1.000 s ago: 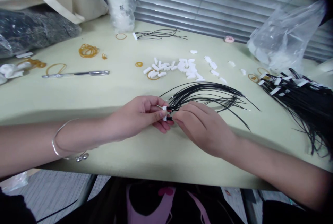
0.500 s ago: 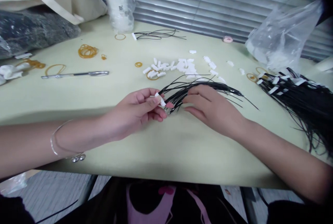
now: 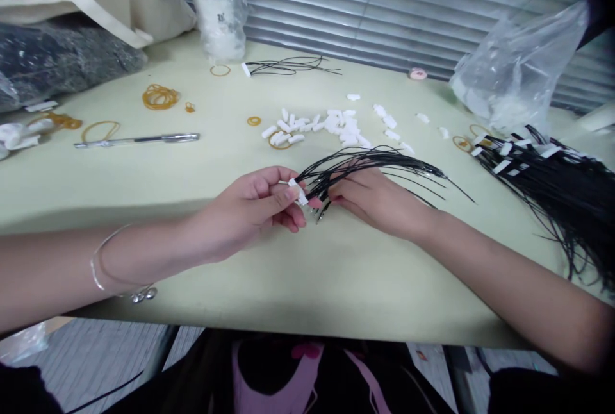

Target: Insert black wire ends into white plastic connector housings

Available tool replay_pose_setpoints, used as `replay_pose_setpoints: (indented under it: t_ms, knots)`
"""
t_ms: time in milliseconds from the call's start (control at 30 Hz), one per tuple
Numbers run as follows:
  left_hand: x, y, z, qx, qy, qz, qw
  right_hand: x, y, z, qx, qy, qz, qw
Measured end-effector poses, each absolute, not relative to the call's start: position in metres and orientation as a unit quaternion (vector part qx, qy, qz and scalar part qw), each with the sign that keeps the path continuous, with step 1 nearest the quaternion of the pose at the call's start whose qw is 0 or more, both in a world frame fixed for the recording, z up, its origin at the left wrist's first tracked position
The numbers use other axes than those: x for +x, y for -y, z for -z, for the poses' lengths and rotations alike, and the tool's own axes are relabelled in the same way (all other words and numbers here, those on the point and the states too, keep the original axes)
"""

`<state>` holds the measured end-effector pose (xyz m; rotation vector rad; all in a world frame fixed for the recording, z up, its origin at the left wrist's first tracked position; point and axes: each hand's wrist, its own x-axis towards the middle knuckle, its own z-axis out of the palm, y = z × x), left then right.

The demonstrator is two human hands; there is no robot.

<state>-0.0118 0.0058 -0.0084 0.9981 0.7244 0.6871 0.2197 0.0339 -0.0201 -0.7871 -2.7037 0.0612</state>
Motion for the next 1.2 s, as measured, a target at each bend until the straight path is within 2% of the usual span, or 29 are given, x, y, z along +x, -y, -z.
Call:
replay_pose_setpoints:
  t_ms: [167, 333, 567, 867, 1033, 1200]
  knots:
    - [-0.012, -0.004, 0.006, 0.46, -0.341, -0.314, 0.757, 0.223, -0.026, 0.019, -0.268, 0.94, 0.033, 0.208]
    - [-0.01, -0.003, 0.005, 0.497, -0.36, -0.312, 0.725, 0.204, -0.001, 0.003, -0.314, 0.915, -0.019, 0.253]
    - [-0.008, -0.002, 0.004, 0.536, -0.387, -0.292, 0.691, 0.184, 0.015, -0.007, -0.451, 0.866, -0.096, 0.194]
    - [-0.006, -0.002, 0.004, 0.548, -0.385, -0.284, 0.686, 0.187, 0.012, -0.006, -0.435, 0.886, -0.044, 0.154]
    - [-0.005, -0.002, 0.003, 0.541, -0.397, -0.28, 0.687, 0.182, 0.015, 0.0, -0.425, 0.891, -0.034, 0.156]
    - [-0.005, -0.001, 0.004, 0.518, -0.409, -0.281, 0.697, 0.176, 0.019, 0.009, -0.447, 0.873, -0.076, 0.179]
